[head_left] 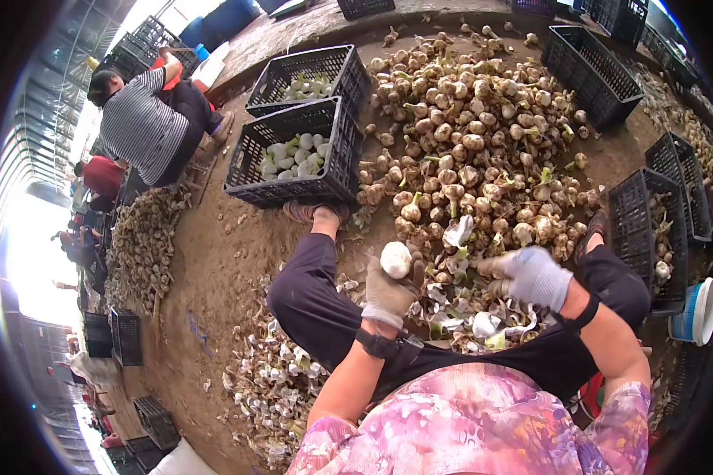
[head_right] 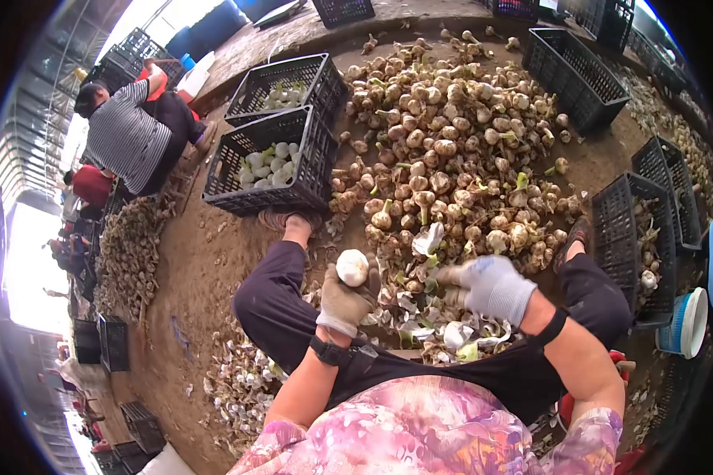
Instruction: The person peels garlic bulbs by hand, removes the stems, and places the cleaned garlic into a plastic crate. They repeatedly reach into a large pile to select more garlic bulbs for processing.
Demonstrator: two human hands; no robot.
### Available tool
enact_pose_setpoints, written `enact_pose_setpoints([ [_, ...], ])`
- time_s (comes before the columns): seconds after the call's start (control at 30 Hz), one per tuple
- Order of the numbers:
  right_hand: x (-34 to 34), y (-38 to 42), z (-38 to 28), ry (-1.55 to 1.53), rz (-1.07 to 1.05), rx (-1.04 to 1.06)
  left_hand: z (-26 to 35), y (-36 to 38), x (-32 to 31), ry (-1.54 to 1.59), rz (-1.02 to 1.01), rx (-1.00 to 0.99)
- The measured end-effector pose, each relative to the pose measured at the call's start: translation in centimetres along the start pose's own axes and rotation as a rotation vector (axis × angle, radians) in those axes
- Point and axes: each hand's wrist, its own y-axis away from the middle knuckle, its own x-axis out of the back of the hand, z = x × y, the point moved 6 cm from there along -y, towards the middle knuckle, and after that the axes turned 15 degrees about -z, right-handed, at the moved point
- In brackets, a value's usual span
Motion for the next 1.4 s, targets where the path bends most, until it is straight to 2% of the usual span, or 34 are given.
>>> enact_pose_setpoints([
  [0.1, 6.2, 1.4, 0.5, -0.310, 0.306, 0.084, 2.2, -1.4, 2.0, -0.149, 0.156, -0.021],
  [0.17, 8.2, 1.4, 1.8, -0.366, 0.476, 0.139, 6.9, -3.2, -1.1, -0.419, 0.124, -0.206],
  [0.2, 8.2, 1.0, 3.2, -0.632, 0.469, 0.202, 9.8, -4.0, -4.7, -0.686, 0.002, -0.341],
  [0.27, 8.3, 1.1, 5.7, -0.826, 0.467, 0.137, 15.8, -6.5, -8.4, -0.615, -0.107, -0.415],
  [0.3, 8.6, 1.2, 6.7, -0.734, 0.554, 0.088, 18.5, -7.9, -9.5, -0.576, -0.149, -0.433],
  [0.37, 9.0, 1.9, 7.9, -0.880, 0.612, 0.051, 19.9, -9.6, -9.7, -0.524, -0.073, -0.479],
  [0.4, 8.7, 1.5, 9.4, -0.872, 0.714, 0.120, 20.1, -10.7, -9.5, -0.531, -0.056, -0.467],
  [0.43, 9.5, 2.4, 8.4, -1.029, 0.636, 0.051, 19.1, -11.5, -8.2, -0.569, -0.055, -0.408],
  [0.47, 10.0, 2.5, 8.7, -1.083, 0.656, 0.149, 17.2, -12.4, -6.4, -0.650, -0.098, -0.304],
  [0.5, 10.6, 3.1, 8.7, -1.027, 0.697, 0.132, 14.7, -13.0, -3.7, -0.801, -0.131, -0.171],
  [0.53, 11.4, 3.6, 8.6, -0.966, 0.733, 0.120, 13.8, -14.1, 0.8, -1.101, -0.091, -0.033],
  [0.6, 11.8, 4.1, 9.3, -1.024, 0.756, 0.116, 7.9, -13.7, 8.0, -1.380, 0.116, 0.137],
  [0.67, 12.0, 4.3, 9.5, -1.086, 0.789, 0.239, 2.5, -13.1, 12.2, -1.616, 0.259, 0.173],
  [0.73, 12.6, 4.8, 9.0, -1.094, 0.718, 0.151, -2.0, -13.8, 11.8, -1.908, 0.218, 0.012],
  [0.8, 12.7, 5.1, 9.2, -1.052, 0.723, 0.154, -6.1, -14.5, 8.0, -2.199, 0.096, -0.340],
  [0.87, 12.9, 5.4, 9.6, -1.024, 0.744, 0.152, -8.3, -16.2, 6.7, -2.302, 0.155, -0.110],
  [0.9, 12.9, 5.6, 9.8, -1.019, 0.756, 0.146, -9.2, -16.8, 6.4, -2.367, 0.252, 0.020],
  [1.0, 12.8, 6.1, 10.4, -1.062, 0.794, 0.169, -9.6, -18.5, 8.2, -2.351, 0.163, 0.123],
  [1.03, 12.8, 6.3, 10.6, -1.061, 0.790, 0.160, -10.1, -17.5, 7.8, -2.300, 0.012, 0.012],
  [1.07, 12.8, 6.4, 10.7, -1.060, 0.785, 0.154, -11.3, -16.0, 7.3, -2.492, -0.191, -0.062],
  [1.13, 12.9, 6.5, 10.6, -1.024, 0.823, 0.165, -14.8, -11.5, 6.8, -2.764, -0.649, 0.557],
  [1.2, 12.8, 6.6, 10.3, -0.955, 0.830, 0.168, -17.3, -6.3, 8.7, -2.733, -1.120, 0.678],
  [1.33, 12.3, 6.6, 9.6, -0.829, 0.822, 0.169, -21.0, -3.5, 7.9, -2.801, -1.279, 0.472],
  [1.4, 12.0, 6.5, 9.4, -0.696, 0.811, 0.142, -22.4, -4.1, 9.1, -2.893, -1.301, 0.614],
])
